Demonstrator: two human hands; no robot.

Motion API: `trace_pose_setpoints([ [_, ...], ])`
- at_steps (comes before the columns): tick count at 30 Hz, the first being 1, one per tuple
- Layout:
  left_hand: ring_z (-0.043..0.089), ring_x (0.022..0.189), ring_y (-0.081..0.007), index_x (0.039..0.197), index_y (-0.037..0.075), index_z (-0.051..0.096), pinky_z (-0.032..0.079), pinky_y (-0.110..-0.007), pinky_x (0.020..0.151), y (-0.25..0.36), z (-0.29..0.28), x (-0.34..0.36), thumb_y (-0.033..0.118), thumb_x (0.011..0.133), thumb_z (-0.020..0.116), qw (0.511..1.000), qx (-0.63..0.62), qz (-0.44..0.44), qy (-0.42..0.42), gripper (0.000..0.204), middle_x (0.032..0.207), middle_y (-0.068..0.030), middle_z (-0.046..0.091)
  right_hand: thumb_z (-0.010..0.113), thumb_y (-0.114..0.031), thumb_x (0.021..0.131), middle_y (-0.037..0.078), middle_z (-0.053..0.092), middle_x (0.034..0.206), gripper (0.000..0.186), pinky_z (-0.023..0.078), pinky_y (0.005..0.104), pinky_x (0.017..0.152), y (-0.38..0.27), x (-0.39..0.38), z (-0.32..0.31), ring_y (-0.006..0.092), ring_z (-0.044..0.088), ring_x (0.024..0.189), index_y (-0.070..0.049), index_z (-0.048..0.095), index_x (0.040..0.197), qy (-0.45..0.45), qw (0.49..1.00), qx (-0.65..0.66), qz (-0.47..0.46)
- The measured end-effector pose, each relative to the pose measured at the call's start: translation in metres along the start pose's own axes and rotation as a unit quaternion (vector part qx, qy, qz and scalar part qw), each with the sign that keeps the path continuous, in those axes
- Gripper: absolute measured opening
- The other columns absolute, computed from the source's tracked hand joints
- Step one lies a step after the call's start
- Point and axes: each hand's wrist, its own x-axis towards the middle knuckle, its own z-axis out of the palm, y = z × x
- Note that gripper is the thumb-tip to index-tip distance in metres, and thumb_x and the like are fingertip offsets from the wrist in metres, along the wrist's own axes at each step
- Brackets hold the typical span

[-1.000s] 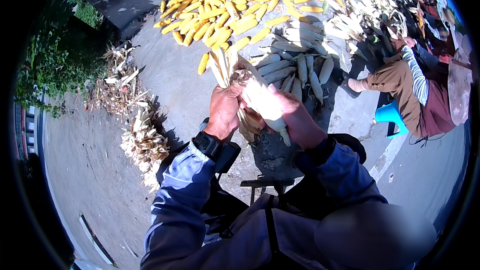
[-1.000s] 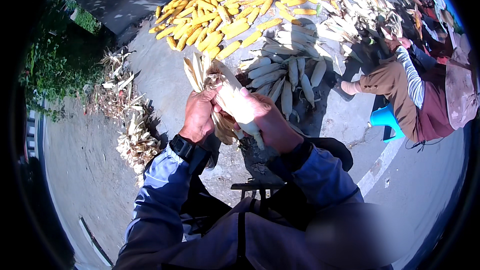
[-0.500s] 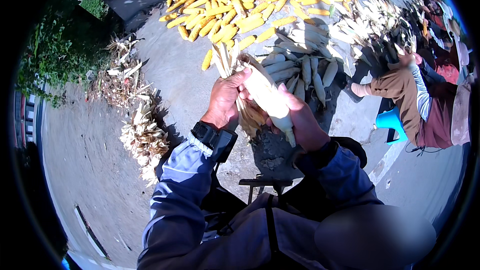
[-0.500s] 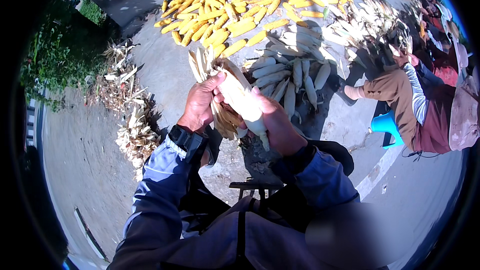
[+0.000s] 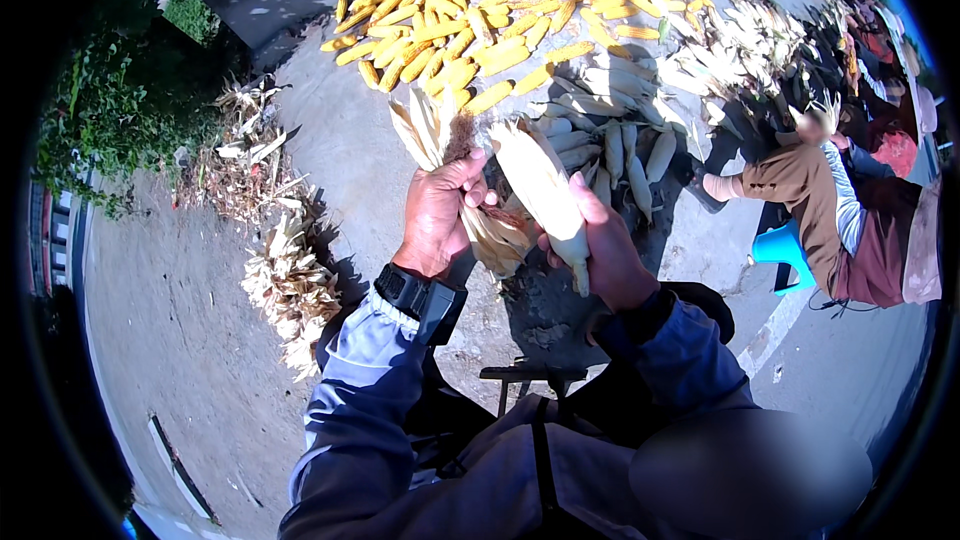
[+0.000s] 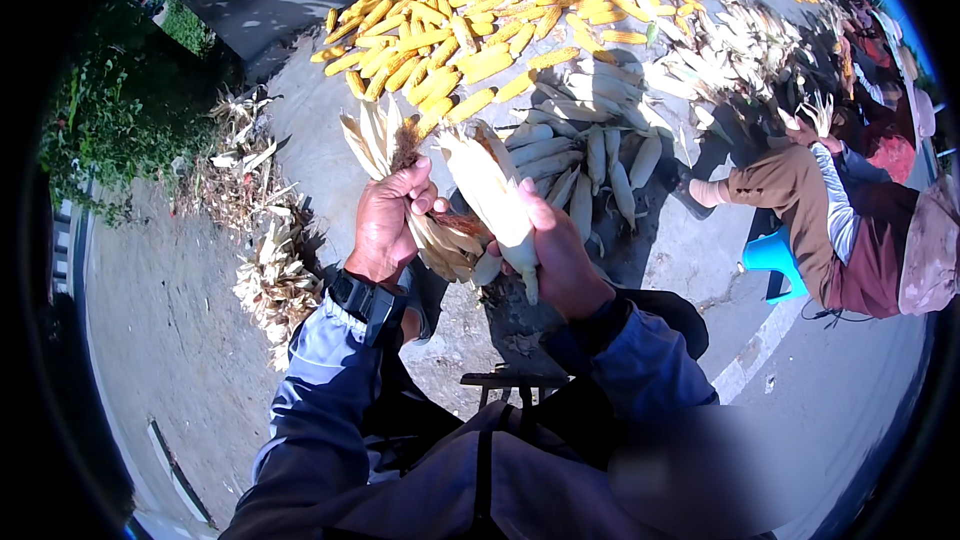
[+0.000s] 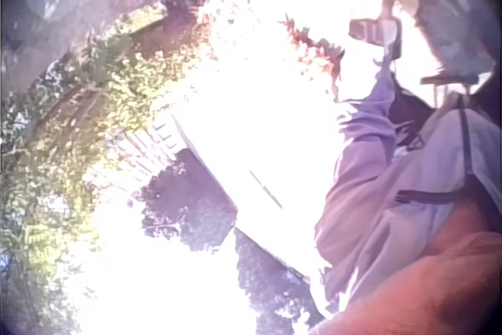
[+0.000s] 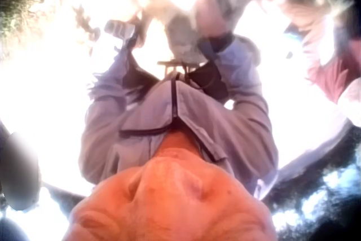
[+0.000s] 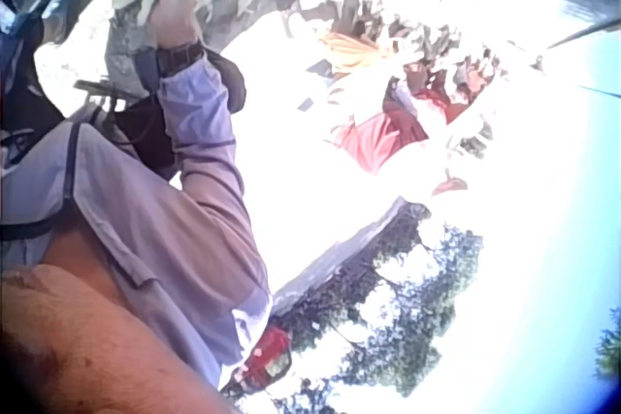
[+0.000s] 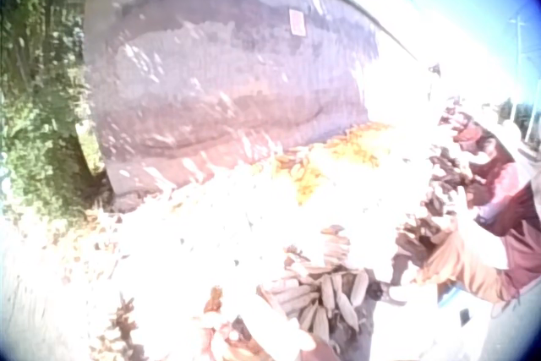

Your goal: The person sits outdoors and shucks corn cobs by hand. They pull back the husks to reveal the kernels and discard the husks to the side. The shucked corn is placed in a pile on the ground.

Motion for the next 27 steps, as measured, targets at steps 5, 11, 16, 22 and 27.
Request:
trace_pose_setpoints([
  [5,0.054,0.061,-0.0145,0.111,0.001,0.063,0.055,-0.035,0.063,-0.014,0.003,-0.007,0.015,0.104,0.063,0.997,-0.040,-0.033,-0.049,0.016,0.076,-0.0017,0.057,0.046,-0.054,0.109,0.008,0.067,0.086,0.054,0.053,0.0297,0.055,0.006,0.006,0.003,0.0159,0.068,0.067,-0.003,0.061,0.118,-0.002,1.000,0.023,0.005],
  [11,0.055,0.067,-0.0158,0.110,-0.003,0.062,0.052,-0.036,0.064,-0.020,0.005,-0.003,0.021,0.107,0.059,0.998,-0.008,-0.052,0.028,0.025,0.088,-0.0084,0.064,0.048,-0.052,0.109,0.006,0.067,0.086,0.050,0.053,0.0283,0.053,0.009,0.005,0.006,0.0157,0.069,0.069,-0.004,0.061,0.116,-0.027,0.999,0.018,0.004],
  [16,0.054,0.064,-0.0145,0.111,-0.003,0.062,0.051,-0.034,0.061,-0.021,0.004,-0.001,0.019,0.107,0.059,0.998,0.021,-0.041,0.041,0.023,0.089,-0.0084,0.065,0.047,-0.051,0.110,0.006,0.067,0.086,0.049,0.053,0.0285,0.055,0.007,0.003,0.009,0.0153,0.069,0.069,-0.004,0.062,0.115,-0.023,1.000,0.017,0.005],
  [22,0.050,0.059,-0.0119,0.109,0.002,0.063,0.052,-0.033,0.058,-0.021,0.004,-0.002,0.016,0.105,0.061,0.997,0.060,-0.050,0.026,0.015,0.085,-0.0044,0.060,0.040,-0.053,0.111,0.008,0.071,0.092,0.055,0.053,0.0282,0.057,0.011,0.006,0.001,0.0152,0.069,0.070,-0.005,0.062,0.124,-0.034,0.999,-0.034,0.000],
  [27,0.050,0.058,-0.0112,0.106,0.003,0.063,0.050,-0.032,0.056,-0.024,0.002,0.000,0.015,0.104,0.063,0.997,0.056,-0.026,0.046,0.012,0.082,-0.0025,0.057,0.038,-0.052,0.111,0.008,0.071,0.092,0.055,0.053,0.0283,0.057,0.009,0.005,0.005,0.0149,0.068,0.069,-0.004,0.062,0.124,-0.021,0.999,-0.028,0.015],
])
